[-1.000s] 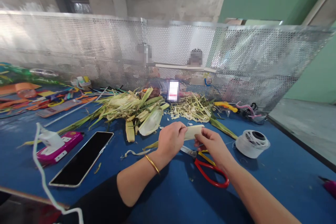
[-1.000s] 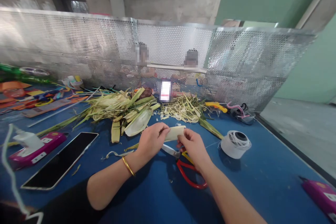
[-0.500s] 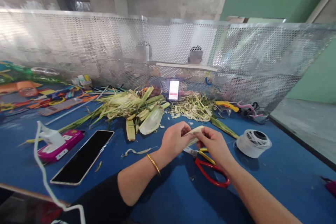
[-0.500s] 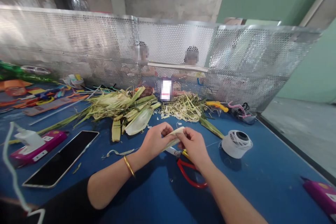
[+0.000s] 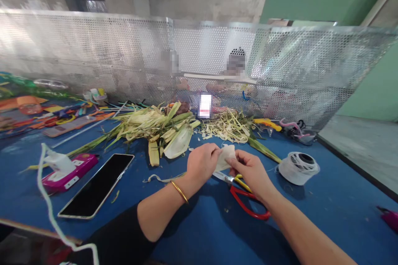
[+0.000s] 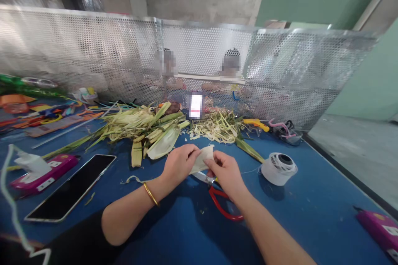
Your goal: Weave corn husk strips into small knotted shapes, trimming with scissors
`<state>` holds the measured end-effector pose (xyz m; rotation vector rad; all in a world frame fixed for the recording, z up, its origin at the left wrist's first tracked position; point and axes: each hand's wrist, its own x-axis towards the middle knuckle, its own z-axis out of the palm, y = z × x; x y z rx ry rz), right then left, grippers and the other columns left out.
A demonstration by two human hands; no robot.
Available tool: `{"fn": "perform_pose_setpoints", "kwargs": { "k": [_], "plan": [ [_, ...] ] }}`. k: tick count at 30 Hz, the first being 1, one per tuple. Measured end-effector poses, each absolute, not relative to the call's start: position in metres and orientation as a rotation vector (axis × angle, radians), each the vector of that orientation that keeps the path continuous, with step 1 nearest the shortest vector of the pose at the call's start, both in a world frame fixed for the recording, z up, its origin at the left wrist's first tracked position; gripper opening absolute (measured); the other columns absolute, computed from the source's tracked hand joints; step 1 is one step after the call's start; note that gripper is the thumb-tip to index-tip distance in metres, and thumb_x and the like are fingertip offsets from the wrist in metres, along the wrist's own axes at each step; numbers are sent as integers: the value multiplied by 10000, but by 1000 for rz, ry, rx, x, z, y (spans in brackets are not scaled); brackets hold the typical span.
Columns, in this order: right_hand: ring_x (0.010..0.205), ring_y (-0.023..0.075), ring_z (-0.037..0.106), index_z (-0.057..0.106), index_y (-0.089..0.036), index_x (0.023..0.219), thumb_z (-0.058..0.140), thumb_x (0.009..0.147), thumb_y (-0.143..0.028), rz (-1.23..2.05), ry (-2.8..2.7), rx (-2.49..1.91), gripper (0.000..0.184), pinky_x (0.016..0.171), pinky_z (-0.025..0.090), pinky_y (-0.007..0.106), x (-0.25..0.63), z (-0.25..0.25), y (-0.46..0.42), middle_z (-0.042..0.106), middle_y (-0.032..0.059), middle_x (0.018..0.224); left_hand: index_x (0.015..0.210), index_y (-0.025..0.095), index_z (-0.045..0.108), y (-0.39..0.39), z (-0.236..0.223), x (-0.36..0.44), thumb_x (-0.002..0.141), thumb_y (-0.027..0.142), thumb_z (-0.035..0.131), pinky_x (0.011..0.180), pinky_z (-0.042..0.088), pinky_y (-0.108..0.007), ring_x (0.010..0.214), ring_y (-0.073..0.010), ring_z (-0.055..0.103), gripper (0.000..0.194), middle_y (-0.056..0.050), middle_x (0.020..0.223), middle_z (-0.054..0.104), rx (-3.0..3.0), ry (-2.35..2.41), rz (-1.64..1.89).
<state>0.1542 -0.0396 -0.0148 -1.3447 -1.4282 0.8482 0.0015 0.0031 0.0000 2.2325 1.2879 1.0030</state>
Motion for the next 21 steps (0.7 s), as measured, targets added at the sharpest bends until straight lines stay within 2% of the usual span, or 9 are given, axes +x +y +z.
{"fn": "perform_pose_setpoints", "kwargs": {
  "k": [5, 10, 15, 18, 21],
  "plan": [
    [517, 128, 500, 613, -176, 723, 663, 673, -432, 944, -1297, -1338, 265, 540, 399, 253, 155, -12, -38, 566, -33, 524, 639, 173, 586, 5, -2, 4, 863, 350, 451, 564, 300, -229, 601, -120, 479, 316, 10, 609, 572, 2031, 1260, 1060],
    [584, 136, 525, 616, -178, 794, 719, 615, -470, 1056, -1152, -1229, 358, 520, 425, 246, 150, -9, -41, 615, -7, 676, 665, 172, 602, 0, -2, 5, 856, 335, 446, 551, 281, -229, 567, -113, 458, 296, 14, 577, 552, 2138, 1240, 1069],
    [554, 131, 473, 603, -171, 744, 639, 705, -484, 916, -1144, -1251, 318, 477, 408, 234, 148, -15, -41, 540, -19, 590, 670, 173, 618, -5, 2, 5, 850, 393, 455, 537, 266, -225, 568, -111, 466, 327, 16, 576, 551, 2202, 1162, 963],
    [516, 110, 427, 583, -174, 717, 598, 750, -482, 830, -1146, -1275, 311, 449, 364, 216, 148, -19, -40, 496, -32, 570, 650, 162, 619, -6, 2, 6, 719, 500, 611, 509, 255, -221, 553, -109, 437, 345, 31, 562, 525, 2165, 1119, 827],
    [505, 94, 390, 560, -174, 676, 593, 760, -490, 767, -1101, -1279, 329, 434, 321, 201, 148, -20, -41, 458, -41, 557, 647, 143, 640, -3, 0, 5, 588, 481, 728, 486, 249, -219, 527, -100, 411, 355, 40, 561, 519, 2088, 983, 617]
  ]
}}
